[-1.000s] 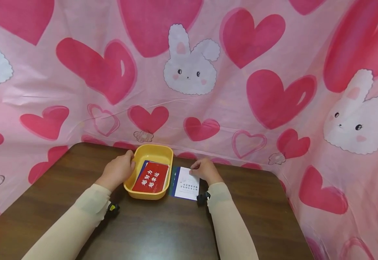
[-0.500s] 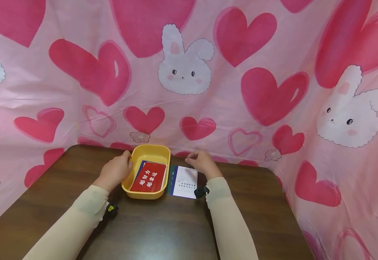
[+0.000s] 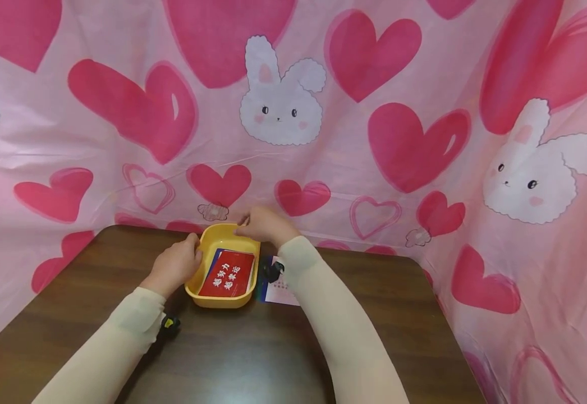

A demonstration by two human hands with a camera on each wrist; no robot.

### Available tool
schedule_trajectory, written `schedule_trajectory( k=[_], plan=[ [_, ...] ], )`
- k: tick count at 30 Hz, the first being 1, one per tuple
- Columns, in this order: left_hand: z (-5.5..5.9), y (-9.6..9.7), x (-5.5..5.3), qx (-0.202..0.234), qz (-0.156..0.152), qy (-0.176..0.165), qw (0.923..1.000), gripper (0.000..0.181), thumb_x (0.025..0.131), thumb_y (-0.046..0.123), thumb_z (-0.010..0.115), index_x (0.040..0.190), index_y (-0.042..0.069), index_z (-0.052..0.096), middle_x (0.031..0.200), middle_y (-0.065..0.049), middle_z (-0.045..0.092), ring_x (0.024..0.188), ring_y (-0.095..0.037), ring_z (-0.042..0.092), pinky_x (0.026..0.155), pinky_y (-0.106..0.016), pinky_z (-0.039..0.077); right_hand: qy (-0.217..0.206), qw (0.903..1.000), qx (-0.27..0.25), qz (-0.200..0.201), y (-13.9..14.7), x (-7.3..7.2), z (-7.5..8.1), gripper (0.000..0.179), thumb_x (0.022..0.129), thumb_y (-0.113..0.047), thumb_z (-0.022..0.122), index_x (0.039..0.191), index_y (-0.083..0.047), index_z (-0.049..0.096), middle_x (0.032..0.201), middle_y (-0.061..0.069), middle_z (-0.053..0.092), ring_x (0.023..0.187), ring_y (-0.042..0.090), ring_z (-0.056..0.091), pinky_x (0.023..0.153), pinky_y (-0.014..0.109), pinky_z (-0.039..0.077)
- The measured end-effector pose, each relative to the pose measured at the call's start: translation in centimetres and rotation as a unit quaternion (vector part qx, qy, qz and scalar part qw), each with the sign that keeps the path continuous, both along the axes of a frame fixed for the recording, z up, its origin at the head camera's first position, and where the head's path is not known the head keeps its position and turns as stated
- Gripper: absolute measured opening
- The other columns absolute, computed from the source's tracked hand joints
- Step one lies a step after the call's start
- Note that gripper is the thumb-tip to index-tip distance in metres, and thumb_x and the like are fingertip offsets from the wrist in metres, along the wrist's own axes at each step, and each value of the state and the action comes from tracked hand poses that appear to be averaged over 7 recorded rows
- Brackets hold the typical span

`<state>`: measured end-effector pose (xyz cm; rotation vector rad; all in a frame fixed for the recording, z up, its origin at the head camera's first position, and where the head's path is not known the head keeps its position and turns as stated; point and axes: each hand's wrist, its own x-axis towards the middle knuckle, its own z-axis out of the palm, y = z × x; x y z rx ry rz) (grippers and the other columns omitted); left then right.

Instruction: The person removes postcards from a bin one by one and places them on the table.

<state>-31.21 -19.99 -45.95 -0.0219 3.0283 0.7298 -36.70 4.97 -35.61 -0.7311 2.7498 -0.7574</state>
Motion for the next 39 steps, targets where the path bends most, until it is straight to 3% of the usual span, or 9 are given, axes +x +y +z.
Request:
schedule_trajectory(
  k=[5,8,12,17,20,25,30,35,39],
  plan=[
    [0.1,-0.3,-0.1,-0.001,0.000,-0.003,1.0000,0.048,0.113,0.029,0.067,0.150,0.002,0.052,0.130,-0.025,0.075,0.106,-0.041,0.077,0.098,-0.066,0.067,0.013,0.9936,0.108,0.033,-4.8,-0.2,-0.2,0.041,0.102,-0.039,0.086,0.133,-0.013,0.081,0.121,0.001,0.083,0.105,0.020,0.073,0.099,0.038,0.067],
    [0.1,-0.5,-0.1,-0.003,0.001,-0.005,1.0000,0.047,0.113,0.029,0.066,0.149,0.003,0.052,0.129,-0.025,0.076,0.102,-0.039,0.077,0.095,-0.064,0.068,0.046,0.9804,0.185,0.049,-7.0,-0.5,-1.5,0.038,0.099,-0.040,0.089,0.127,-0.015,0.083,0.116,-0.002,0.083,0.098,0.018,0.073,0.093,0.035,0.066],
    [0.1,-0.5,-0.3,-0.001,0.002,0.001,1.0000,0.046,0.113,0.028,0.065,0.149,0.003,0.053,0.127,-0.025,0.076,0.099,-0.038,0.076,0.093,-0.063,0.068,0.052,0.9674,0.240,0.063,-8.4,-0.7,-2.8,0.034,0.096,-0.039,0.092,0.119,-0.016,0.082,0.107,-0.003,0.081,0.095,0.016,0.071,0.092,0.034,0.065],
    [0.1,-0.2,-0.3,0.000,-0.004,0.005,1.0000,0.044,0.113,0.028,0.064,0.149,0.003,0.053,0.128,-0.025,0.076,0.098,-0.039,0.076,0.093,-0.064,0.068,0.026,0.9649,0.256,0.052,-8.6,-0.8,-4.1,0.044,0.092,-0.036,0.097,0.126,-0.015,0.080,0.109,-0.003,0.079,0.100,0.016,0.070,0.100,0.035,0.065],
    [0.1,-0.1,-0.3,0.001,-0.002,0.001,1.0000,0.046,0.113,0.029,0.065,0.150,0.003,0.053,0.130,-0.026,0.075,0.102,-0.040,0.077,0.096,-0.065,0.068,0.015,0.9649,0.261,0.026,-8.7,-0.9,-4.9,0.051,0.088,-0.036,0.100,0.131,-0.017,0.080,0.115,-0.004,0.080,0.105,0.015,0.072,0.106,0.037,0.066],
    [0.0,0.0,-0.3,0.002,-0.002,-0.007,1.0000,0.047,0.113,0.029,0.066,0.150,0.003,0.053,0.130,-0.026,0.075,0.103,-0.040,0.077,0.097,-0.065,0.068,-0.003,0.9640,0.266,-0.008,-8.7,-0.8,-5.8,0.050,0.084,-0.037,0.103,0.126,-0.020,0.082,0.114,-0.005,0.078,0.110,0.014,0.070,0.108,0.040,0.067],
    [0.0,0.0,-0.4,0.004,-0.001,-0.010,0.9999,0.049,0.113,0.030,0.066,0.152,0.004,0.052,0.133,-0.025,0.075,0.108,-0.042,0.078,0.098,-0.065,0.068,0.000,0.9613,0.275,-0.009,-8.8,-1.0,-6.3,0.050,0.085,-0.036,0.103,0.126,-0.018,0.082,0.115,-0.004,0.079,0.110,0.014,0.071,0.109,0.040,0.066],
    [-0.1,-0.1,-0.5,0.004,0.002,-0.012,0.9999,0.053,0.113,0.030,0.066,0.156,0.004,0.050,0.137,-0.026,0.074,0.112,-0.043,0.077,0.099,-0.065,0.067,0.013,0.9554,0.295,-0.008,-9.0,-3.5,-8.2,0.053,0.082,-0.039,0.105,0.126,-0.019,0.084,0.117,-0.006,0.081,0.106,0.013,0.072,0.106,0.036,0.066],
    [-0.2,-0.1,-0.5,0.001,0.004,-0.009,1.0000,0.052,0.113,0.030,0.066,0.155,0.003,0.051,0.135,-0.026,0.074,0.113,-0.044,0.077,0.100,-0.067,0.066,0.003,0.9608,0.277,-0.002,-8.8,-6.5,-10.1,0.047,0.081,-0.036,0.105,0.120,-0.019,0.084,0.114,-0.005,0.080,0.101,0.014,0.073,0.099,0.034,0.068]
  ],
)
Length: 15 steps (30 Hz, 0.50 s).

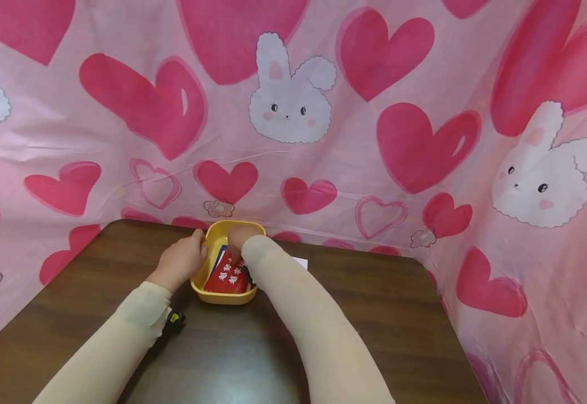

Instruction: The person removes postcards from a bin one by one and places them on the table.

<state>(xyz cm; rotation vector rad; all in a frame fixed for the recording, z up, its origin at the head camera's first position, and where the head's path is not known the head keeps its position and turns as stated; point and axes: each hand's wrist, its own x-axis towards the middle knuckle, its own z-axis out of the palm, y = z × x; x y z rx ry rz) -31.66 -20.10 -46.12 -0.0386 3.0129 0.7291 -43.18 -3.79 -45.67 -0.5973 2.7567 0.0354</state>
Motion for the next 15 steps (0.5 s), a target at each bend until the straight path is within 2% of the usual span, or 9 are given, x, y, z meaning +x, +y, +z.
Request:
schedule_trajectory(
  k=[2,4,5,8,12,15],
  plan=[
    [0.0,0.0,0.0,-0.004,-0.002,0.001,1.0000,0.050,0.113,0.029,0.065,0.154,0.002,0.051,0.135,-0.026,0.074,0.112,-0.044,0.077,0.100,-0.068,0.066,0.000,0.9997,-0.021,0.012,0.5,-1.5,-0.6,0.039,0.080,-0.033,0.103,0.111,-0.019,0.083,0.107,-0.004,0.080,0.095,0.013,0.073,0.091,0.031,0.068],
    [0.0,0.0,0.0,-0.006,-0.002,0.001,1.0000,0.050,0.114,0.029,0.064,0.153,0.002,0.051,0.134,-0.026,0.074,0.112,-0.044,0.077,0.101,-0.068,0.065,0.003,0.9988,-0.047,0.014,0.9,-2.3,-0.7,0.032,0.080,-0.028,0.099,0.104,-0.017,0.081,0.101,-0.002,0.079,0.089,0.015,0.073,0.083,0.032,0.069],
    [0.0,0.0,0.0,-0.007,-0.001,0.000,1.0000,0.050,0.114,0.030,0.064,0.154,0.003,0.051,0.135,-0.026,0.074,0.112,-0.044,0.076,0.101,-0.068,0.065,0.009,0.9982,-0.057,0.016,1.1,-2.3,-0.4,0.028,0.081,-0.025,0.097,0.101,-0.017,0.079,0.098,-0.001,0.078,0.087,0.016,0.073,0.080,0.032,0.068],
    [0.0,0.0,0.0,-0.003,0.001,-0.004,1.0000,0.051,0.115,0.030,0.064,0.155,0.003,0.050,0.136,-0.025,0.074,0.113,-0.043,0.076,0.102,-0.068,0.065,-0.010,0.9940,-0.108,0.000,1.9,0.0,2.5,0.023,0.088,-0.021,0.093,0.102,-0.012,0.077,0.100,0.004,0.079,0.088,0.020,0.075,0.079,0.035,0.070],
    [0.1,0.1,0.1,0.000,0.004,-0.007,1.0000,0.053,0.114,0.031,0.065,0.156,0.004,0.049,0.138,-0.026,0.073,0.118,-0.045,0.076,0.103,-0.068,0.065,-0.041,0.9784,-0.200,-0.032,3.7,3.2,6.1,0.028,0.099,-0.017,0.086,0.125,-0.009,0.079,0.118,0.009,0.080,0.098,0.022,0.075,0.088,0.036,0.070],
    [0.1,0.2,0.1,-0.010,0.002,0.004,0.9999,0.051,0.114,0.030,0.063,0.155,0.002,0.050,0.136,-0.027,0.074,0.115,-0.046,0.077,0.101,-0.069,0.065,-0.048,0.9612,-0.270,-0.033,5.4,3.6,6.7,0.037,0.103,-0.017,0.082,0.139,-0.012,0.079,0.128,0.011,0.080,0.102,0.022,0.075,0.092,0.035,0.070]
  ],
)
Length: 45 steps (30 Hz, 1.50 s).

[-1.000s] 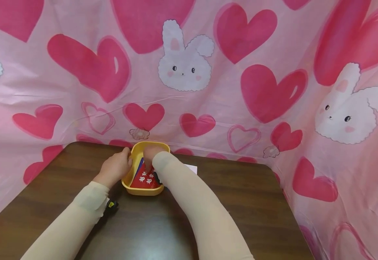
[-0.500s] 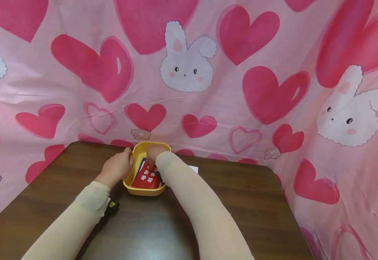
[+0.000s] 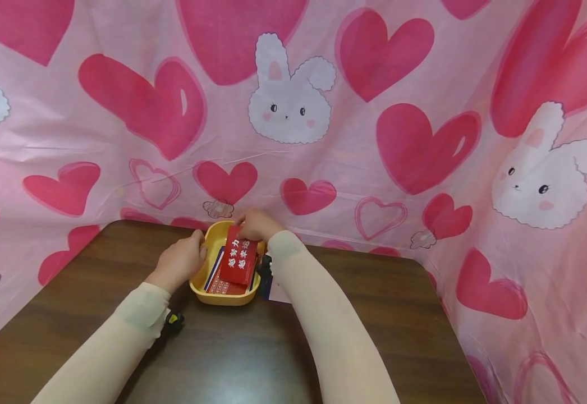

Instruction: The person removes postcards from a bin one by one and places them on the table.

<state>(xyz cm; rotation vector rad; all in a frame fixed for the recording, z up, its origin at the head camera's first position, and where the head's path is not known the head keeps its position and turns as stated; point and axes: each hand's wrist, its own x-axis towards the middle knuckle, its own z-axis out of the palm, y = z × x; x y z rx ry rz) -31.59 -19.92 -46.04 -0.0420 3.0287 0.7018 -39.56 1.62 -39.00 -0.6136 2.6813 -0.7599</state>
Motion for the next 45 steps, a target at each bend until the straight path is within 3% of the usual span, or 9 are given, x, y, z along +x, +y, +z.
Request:
schedule_trajectory(
  k=[4,9,18,22,27,33,39,45],
  plan=[
    [-0.1,0.1,-0.1,-0.015,-0.003,0.016,0.9998,0.047,0.115,0.028,0.060,0.153,0.001,0.052,0.131,-0.028,0.076,0.106,-0.045,0.078,0.098,-0.069,0.066,-0.013,0.9945,-0.104,-0.002,2.7,-0.4,-0.2,0.037,0.104,-0.019,0.084,0.140,-0.012,0.081,0.128,0.013,0.083,0.102,0.022,0.080,0.090,0.035,0.071],
    [0.0,0.3,0.0,-0.017,-0.004,0.017,0.9997,0.047,0.115,0.028,0.059,0.152,0.001,0.052,0.131,-0.028,0.076,0.105,-0.044,0.078,0.098,-0.069,0.065,-0.036,0.9750,-0.214,-0.050,6.0,-0.8,-0.8,0.037,0.099,-0.019,0.090,0.132,-0.008,0.079,0.122,0.016,0.084,0.100,0.027,0.083,0.087,0.040,0.073],
    [0.0,0.1,0.4,-0.002,-0.002,-0.002,1.0000,0.050,0.115,0.031,0.062,0.154,0.002,0.051,0.131,-0.026,0.075,0.101,-0.038,0.076,0.099,-0.066,0.067,-0.047,0.9494,-0.288,-0.115,11.6,0.1,-1.6,0.041,0.099,-0.020,0.089,0.135,-0.004,0.080,0.118,0.020,0.084,0.088,0.025,0.081,0.082,0.040,0.073],
    [0.0,0.0,0.4,0.001,-0.001,-0.004,1.0000,0.051,0.115,0.031,0.062,0.155,0.002,0.050,0.130,-0.025,0.075,0.100,-0.037,0.076,0.098,-0.064,0.068,-0.040,0.9455,-0.296,-0.129,13.7,0.8,-2.5,0.040,0.099,-0.019,0.089,0.136,-0.004,0.081,0.113,0.016,0.084,0.081,0.021,0.078,0.075,0.033,0.070],
    [0.0,0.0,0.3,-0.003,-0.003,0.002,1.0000,0.051,0.115,0.031,0.062,0.155,0.002,0.050,0.129,-0.025,0.075,0.100,-0.038,0.076,0.098,-0.065,0.067,-0.049,0.9426,-0.295,-0.148,15.7,1.2,-3.8,0.041,0.100,-0.016,0.087,0.139,-0.003,0.079,0.119,0.018,0.083,0.085,0.021,0.076,0.078,0.032,0.070],
    [0.0,0.1,0.2,-0.010,-0.006,0.008,0.9999,0.048,0.115,0.030,0.062,0.152,0.002,0.052,0.129,-0.025,0.076,0.099,-0.038,0.076,0.098,-0.065,0.067,-0.032,0.9502,-0.264,-0.162,17.4,1.5,-5.0,0.041,0.099,-0.019,0.089,0.137,-0.005,0.081,0.129,0.018,0.081,0.090,0.020,0.073,0.080,0.028,0.066],
    [-0.1,0.2,0.2,-0.009,-0.006,0.005,0.9999,0.046,0.115,0.030,0.062,0.151,0.002,0.053,0.127,-0.024,0.076,0.097,-0.036,0.076,0.097,-0.064,0.068,-0.039,0.9551,-0.238,-0.172,18.4,1.4,-5.8,0.041,0.100,-0.023,0.089,0.138,-0.009,0.082,0.130,0.018,0.080,0.094,0.023,0.075,0.081,0.032,0.068],
    [0.0,0.1,0.2,-0.008,-0.004,0.004,0.9999,0.048,0.116,0.030,0.062,0.153,0.002,0.052,0.130,-0.025,0.075,0.102,-0.038,0.076,0.099,-0.065,0.067,-0.062,0.9597,-0.230,-0.148,19.0,1.2,-6.9,0.039,0.100,-0.022,0.088,0.135,-0.006,0.082,0.123,0.019,0.084,0.093,0.024,0.077,0.084,0.035,0.070]
  ],
)
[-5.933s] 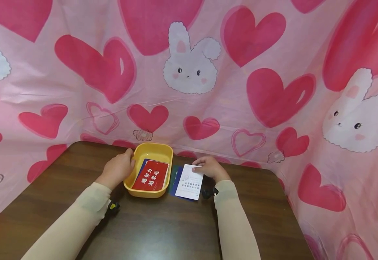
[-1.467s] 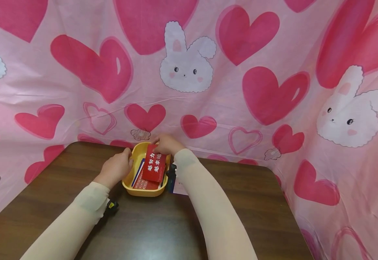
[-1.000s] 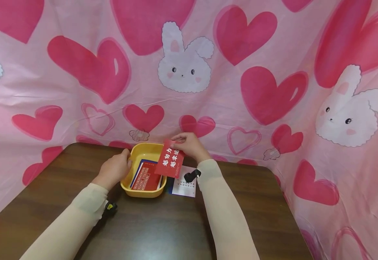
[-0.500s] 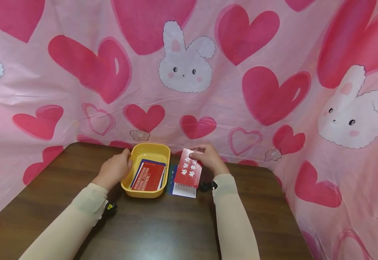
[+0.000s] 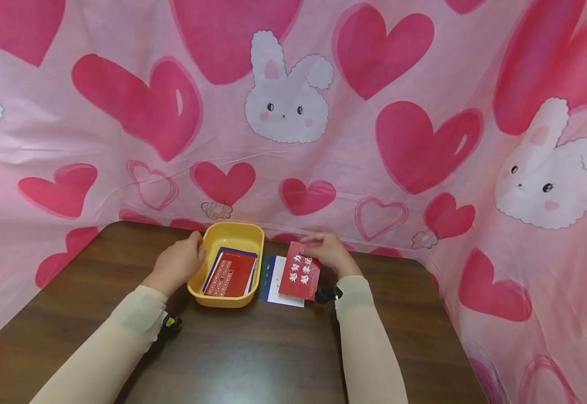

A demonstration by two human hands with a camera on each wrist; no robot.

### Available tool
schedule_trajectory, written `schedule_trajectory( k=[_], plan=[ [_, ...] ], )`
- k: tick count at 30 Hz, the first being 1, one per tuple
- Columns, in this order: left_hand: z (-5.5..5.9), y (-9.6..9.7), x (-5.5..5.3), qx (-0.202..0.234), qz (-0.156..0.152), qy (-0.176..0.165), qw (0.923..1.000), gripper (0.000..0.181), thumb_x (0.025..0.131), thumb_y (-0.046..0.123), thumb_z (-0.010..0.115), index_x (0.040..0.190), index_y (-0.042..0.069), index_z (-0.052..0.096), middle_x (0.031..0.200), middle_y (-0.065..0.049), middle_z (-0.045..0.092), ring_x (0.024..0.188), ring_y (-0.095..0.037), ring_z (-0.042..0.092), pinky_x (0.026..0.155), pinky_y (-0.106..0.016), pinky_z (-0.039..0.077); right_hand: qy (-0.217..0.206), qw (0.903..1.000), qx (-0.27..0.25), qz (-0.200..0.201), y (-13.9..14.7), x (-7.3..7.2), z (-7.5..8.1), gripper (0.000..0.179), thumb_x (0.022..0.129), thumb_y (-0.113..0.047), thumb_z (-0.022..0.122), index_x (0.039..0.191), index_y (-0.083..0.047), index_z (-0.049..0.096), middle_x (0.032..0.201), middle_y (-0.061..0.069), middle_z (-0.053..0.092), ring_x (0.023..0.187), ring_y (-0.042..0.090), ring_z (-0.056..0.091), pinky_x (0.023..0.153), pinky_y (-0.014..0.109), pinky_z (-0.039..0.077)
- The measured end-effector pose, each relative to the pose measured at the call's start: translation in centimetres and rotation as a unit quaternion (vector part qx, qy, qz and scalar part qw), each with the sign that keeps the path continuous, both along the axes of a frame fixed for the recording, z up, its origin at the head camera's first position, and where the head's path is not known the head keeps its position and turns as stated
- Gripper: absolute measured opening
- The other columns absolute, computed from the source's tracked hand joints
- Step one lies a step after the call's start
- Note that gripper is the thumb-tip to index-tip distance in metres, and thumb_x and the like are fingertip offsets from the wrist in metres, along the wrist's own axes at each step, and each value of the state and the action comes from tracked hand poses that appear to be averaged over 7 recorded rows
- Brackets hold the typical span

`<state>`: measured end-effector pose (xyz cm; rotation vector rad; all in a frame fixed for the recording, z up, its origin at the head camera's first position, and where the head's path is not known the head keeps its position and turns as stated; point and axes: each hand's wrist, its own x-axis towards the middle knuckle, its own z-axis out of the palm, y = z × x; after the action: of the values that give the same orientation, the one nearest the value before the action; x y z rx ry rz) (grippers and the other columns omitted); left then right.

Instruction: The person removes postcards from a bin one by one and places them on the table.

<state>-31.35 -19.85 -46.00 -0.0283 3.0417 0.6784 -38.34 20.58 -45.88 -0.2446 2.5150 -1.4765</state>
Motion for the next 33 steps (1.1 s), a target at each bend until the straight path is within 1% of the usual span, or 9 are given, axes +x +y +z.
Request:
schedule_trajectory(
  k=[4,6,10,14,17,21,24,28,33],
  plan=[
    [0.1,0.0,0.1,0.008,-0.001,-0.004,1.0000,0.049,0.115,0.030,0.063,0.154,0.002,0.051,0.130,-0.025,0.075,0.102,-0.038,0.075,0.099,-0.066,0.067,-0.032,0.9994,-0.001,0.010,0.1,0.0,-0.9,0.041,0.100,-0.025,0.088,0.136,-0.007,0.082,0.122,0.017,0.086,0.094,0.023,0.080,0.085,0.036,0.070],
    [0.1,0.0,0.1,0.009,-0.003,-0.004,0.9999,0.049,0.115,0.030,0.063,0.153,0.002,0.051,0.130,-0.025,0.075,0.102,-0.038,0.075,0.099,-0.066,0.067,-0.044,0.9990,0.001,0.008,0.2,0.1,-1.2,0.042,0.100,-0.027,0.088,0.136,-0.008,0.082,0.123,0.016,0.086,0.095,0.023,0.080,0.086,0.038,0.071],
    [0.1,-0.1,0.0,0.007,-0.005,-0.001,1.0000,0.048,0.115,0.030,0.064,0.152,0.002,0.051,0.129,-0.025,0.075,0.102,-0.038,0.075,0.099,-0.066,0.067,-0.048,0.9987,0.010,0.009,-0.1,0.0,-1.8,0.042,0.100,-0.029,0.088,0.136,-0.009,0.082,0.127,0.017,0.085,0.100,0.027,0.081,0.090,0.041,0.071],
    [0.0,-0.2,0.0,0.008,-0.004,-0.004,1.0000,0.047,0.115,0.030,0.063,0.151,0.002,0.052,0.128,-0.024,0.075,0.100,-0.037,0.075,0.099,-0.065,0.067,-0.030,0.9988,0.037,0.013,-0.4,-0.2,-2.4,0.039,0.099,-0.028,0.090,0.133,-0.009,0.084,0.126,0.016,0.085,0.102,0.026,0.080,0.091,0.040,0.070],
    [0.0,-0.1,-0.1,0.009,-0.003,-0.003,1.0000,0.047,0.115,0.030,0.063,0.151,0.003,0.052,0.129,-0.024,0.075,0.101,-0.037,0.075,0.099,-0.066,0.067,-0.013,0.9979,0.061,0.017,-0.7,-0.4,-2.8,0.036,0.099,-0.025,0.089,0.131,-0.008,0.085,0.123,0.016,0.085,0.097,0.023,0.079,0.087,0.037,0.070],
    [0.0,0.0,-0.2,0.003,-0.003,0.004,1.0000,0.046,0.116,0.030,0.062,0.151,0.002,0.052,0.129,-0.025,0.075,0.102,-0.039,0.075,0.100,-0.067,0.066,-0.005,0.9966,0.081,0.012,-1.1,-0.5,-3.1,0.033,0.099,-0.022,0.090,0.129,-0.008,0.085,0.120,0.016,0.085,0.092,0.023,0.079,0.082,0.036,0.070],
    [0.1,0.0,-0.2,-0.003,-0.002,0.007,1.0000,0.045,0.116,0.030,0.061,0.150,0.002,0.052,0.127,-0.026,0.075,0.103,-0.041,0.076,0.099,-0.067,0.066,0.011,0.9941,0.107,0.011,-1.4,-0.5,-3.2,0.033,0.098,-0.021,0.090,0.127,-0.008,0.085,0.121,0.016,0.084,0.095,0.023,0.078,0.085,0.037,0.069],
    [0.0,0.0,-0.3,-0.005,-0.002,0.005,1.0000,0.045,0.116,0.030,0.061,0.150,0.002,0.052,0.128,-0.026,0.075,0.103,-0.041,0.076,0.100,-0.067,0.066,0.035,0.9881,0.150,0.001,-1.9,-0.4,-3.3,0.031,0.098,-0.023,0.091,0.125,-0.010,0.087,0.123,0.013,0.082,0.103,0.024,0.074,0.091,0.039,0.068],
    [0.0,-0.1,-0.3,-0.003,-0.002,-0.001,1.0000,0.048,0.116,0.031,0.062,0.152,0.002,0.051,0.131,-0.026,0.075,0.107,-0.042,0.077,0.101,-0.068,0.065,0.053,0.9830,0.175,-0.011,-2.5,-0.2,-3.4,0.029,0.097,-0.022,0.093,0.123,-0.010,0.088,0.119,0.013,0.081,0.105,0.027,0.072,0.094,0.043,0.066]
  ],
)
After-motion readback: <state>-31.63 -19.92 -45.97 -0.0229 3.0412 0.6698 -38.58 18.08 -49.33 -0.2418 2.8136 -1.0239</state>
